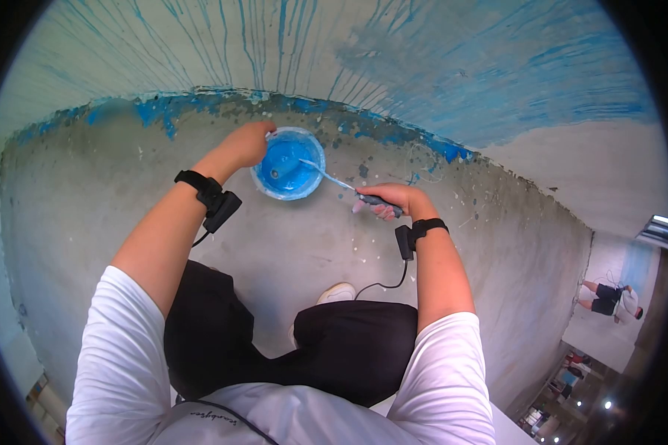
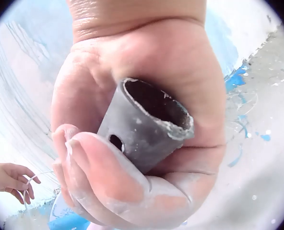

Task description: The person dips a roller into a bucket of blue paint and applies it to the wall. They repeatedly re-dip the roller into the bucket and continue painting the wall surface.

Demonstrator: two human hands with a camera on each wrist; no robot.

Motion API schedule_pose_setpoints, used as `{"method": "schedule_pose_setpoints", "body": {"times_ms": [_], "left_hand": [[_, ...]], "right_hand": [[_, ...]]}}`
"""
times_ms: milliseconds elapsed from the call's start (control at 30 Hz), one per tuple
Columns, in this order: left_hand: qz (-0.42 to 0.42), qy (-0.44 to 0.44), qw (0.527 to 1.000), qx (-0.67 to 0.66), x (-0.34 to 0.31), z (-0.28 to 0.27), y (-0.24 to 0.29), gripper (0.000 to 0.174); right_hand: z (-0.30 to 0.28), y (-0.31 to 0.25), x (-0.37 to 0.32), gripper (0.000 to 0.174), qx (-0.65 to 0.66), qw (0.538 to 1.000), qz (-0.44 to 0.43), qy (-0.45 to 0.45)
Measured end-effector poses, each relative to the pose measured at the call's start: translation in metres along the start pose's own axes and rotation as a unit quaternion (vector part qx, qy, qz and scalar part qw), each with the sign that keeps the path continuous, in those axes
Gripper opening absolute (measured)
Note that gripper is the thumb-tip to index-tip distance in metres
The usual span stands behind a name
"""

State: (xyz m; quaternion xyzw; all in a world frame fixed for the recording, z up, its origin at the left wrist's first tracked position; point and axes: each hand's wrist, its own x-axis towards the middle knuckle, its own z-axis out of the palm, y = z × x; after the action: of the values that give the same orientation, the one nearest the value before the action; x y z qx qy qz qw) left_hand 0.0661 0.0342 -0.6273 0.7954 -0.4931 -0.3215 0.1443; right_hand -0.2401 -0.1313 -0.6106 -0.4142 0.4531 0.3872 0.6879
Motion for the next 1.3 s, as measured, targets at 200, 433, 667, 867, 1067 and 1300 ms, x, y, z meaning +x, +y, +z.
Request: {"method": "schedule_pose_setpoints", "body": {"times_ms": [200, 433, 667, 867, 1067, 1300], "left_hand": [[-0.005, -0.014, 1.0, 0.011, 0.001, -0.003, 0.002, 0.041], [0.005, 0.001, 1.0, 0.005, 0.001, 0.001, -0.001, 0.04], [-0.005, -0.013, 1.0, 0.006, -0.001, -0.003, 0.002, 0.041], [0.006, 0.0, 1.0, 0.008, -0.001, 0.0, -0.001, 0.04], [0.003, -0.001, 1.0, -0.002, 0.0, 0.0, 0.0, 0.04], [0.01, -0.002, 1.0, -0.002, 0.001, 0.001, -0.001, 0.039]], "right_hand": [[0.001, -0.001, 0.002, 0.047, -0.028, 0.999, 0.002, 0.037], [0.004, 0.001, 0.012, 0.043, -0.15, 0.981, -0.043, 0.115], [0.014, -0.004, 0.004, 0.043, -0.124, 0.985, -0.023, 0.119], [-0.001, 0.008, 0.013, 0.042, -0.023, 0.999, 0.006, 0.024], [-0.002, 0.009, 0.006, 0.042, -0.016, 1.0, -0.002, -0.006], [-0.006, 0.013, -0.001, 0.041, -0.084, 0.994, 0.0, 0.066]]}}
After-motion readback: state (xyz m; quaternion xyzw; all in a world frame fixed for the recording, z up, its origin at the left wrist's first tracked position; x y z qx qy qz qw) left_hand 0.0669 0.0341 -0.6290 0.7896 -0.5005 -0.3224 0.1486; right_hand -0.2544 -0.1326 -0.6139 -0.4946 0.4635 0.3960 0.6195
